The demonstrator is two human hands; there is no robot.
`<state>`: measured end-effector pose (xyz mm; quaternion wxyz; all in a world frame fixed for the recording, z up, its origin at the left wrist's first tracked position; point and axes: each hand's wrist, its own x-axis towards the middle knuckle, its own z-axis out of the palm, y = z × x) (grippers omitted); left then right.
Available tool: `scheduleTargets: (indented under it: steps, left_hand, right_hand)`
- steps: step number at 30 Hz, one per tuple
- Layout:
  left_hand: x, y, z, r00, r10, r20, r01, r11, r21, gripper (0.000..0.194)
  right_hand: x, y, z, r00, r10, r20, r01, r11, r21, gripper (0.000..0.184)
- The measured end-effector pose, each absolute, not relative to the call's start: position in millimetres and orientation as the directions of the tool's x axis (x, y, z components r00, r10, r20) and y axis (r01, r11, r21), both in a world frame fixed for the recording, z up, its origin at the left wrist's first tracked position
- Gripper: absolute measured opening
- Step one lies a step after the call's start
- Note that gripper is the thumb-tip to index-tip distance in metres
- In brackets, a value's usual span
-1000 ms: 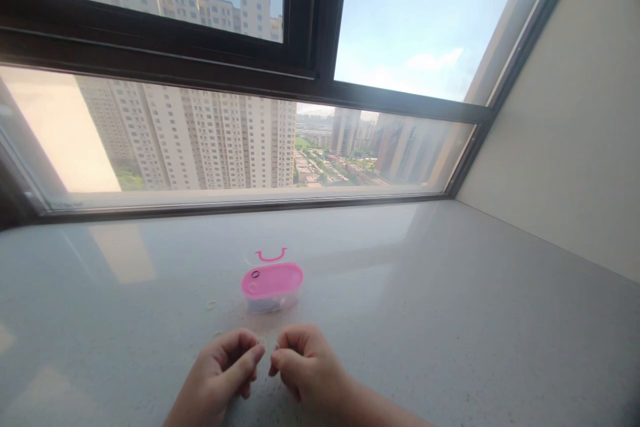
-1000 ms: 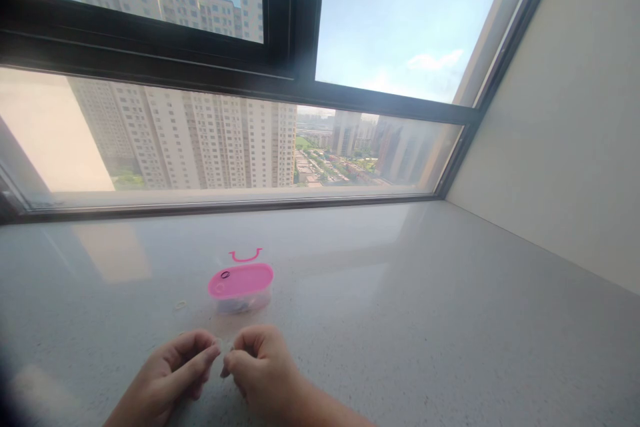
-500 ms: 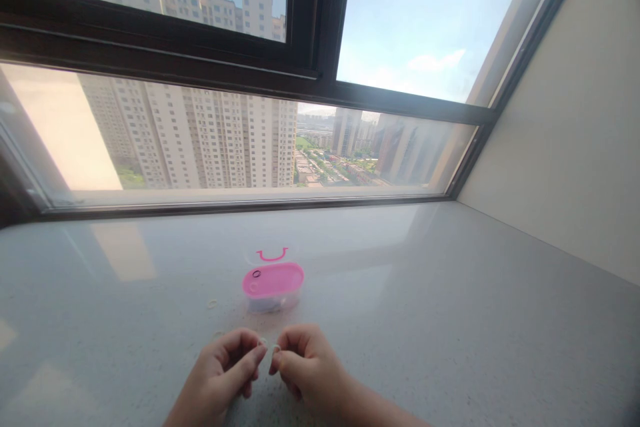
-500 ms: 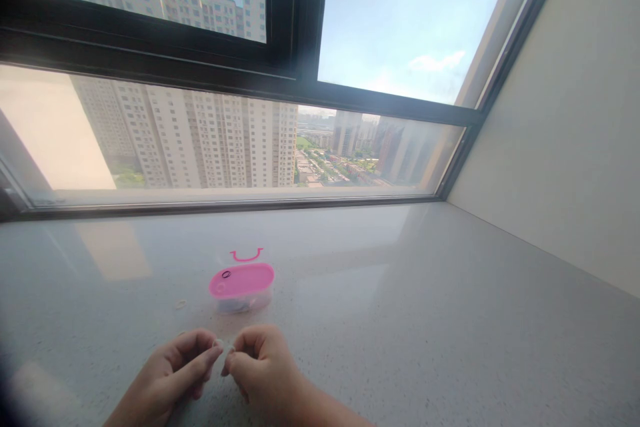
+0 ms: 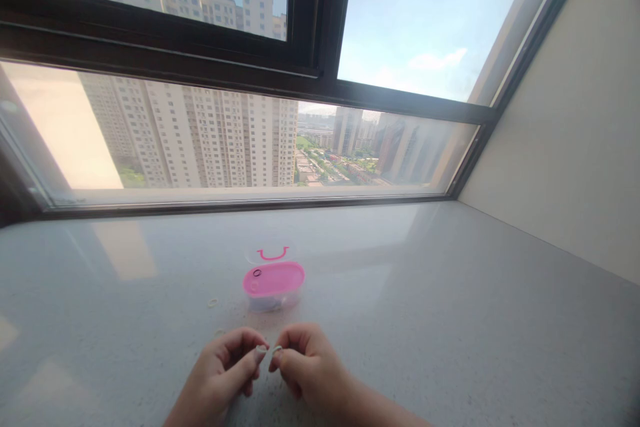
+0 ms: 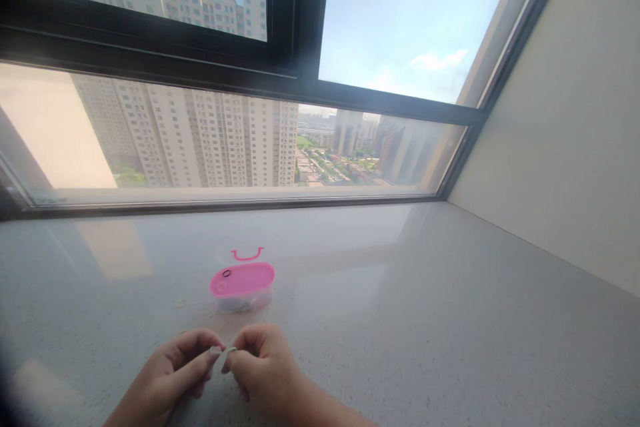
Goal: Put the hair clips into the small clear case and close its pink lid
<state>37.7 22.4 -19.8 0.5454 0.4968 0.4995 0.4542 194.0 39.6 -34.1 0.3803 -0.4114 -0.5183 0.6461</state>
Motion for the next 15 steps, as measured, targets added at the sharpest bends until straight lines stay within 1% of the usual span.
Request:
scheduleTargets:
  steps: [4,11,15]
  left_hand:
    - [37.7,22.8,-20.4,0.11,0.989,-0.102,0.003,0.102,0.995,0.027]
    - [38.1,22.5,-18.9,0.096,0.99,-0.101,-0.012,0.103,0.995,0.026]
    - [36.7,24.1,-20.7,0.109,0.988,-0.105,-0.009,0.107,0.994,0.027]
  right_hand:
    - [193.8,39.7,-32.8,-0.376,0.917,-0.134,-0.097,-0.183,-0.978,0.01]
    - [194.6,40.3,-34.2,-0.402,0.911,-0.094,-0.174,-0.177,-0.969,0.01]
    - [193.9,40.7,-36.2,-0.397,0.913,-0.093,-0.164,-0.17,-0.972,0.014]
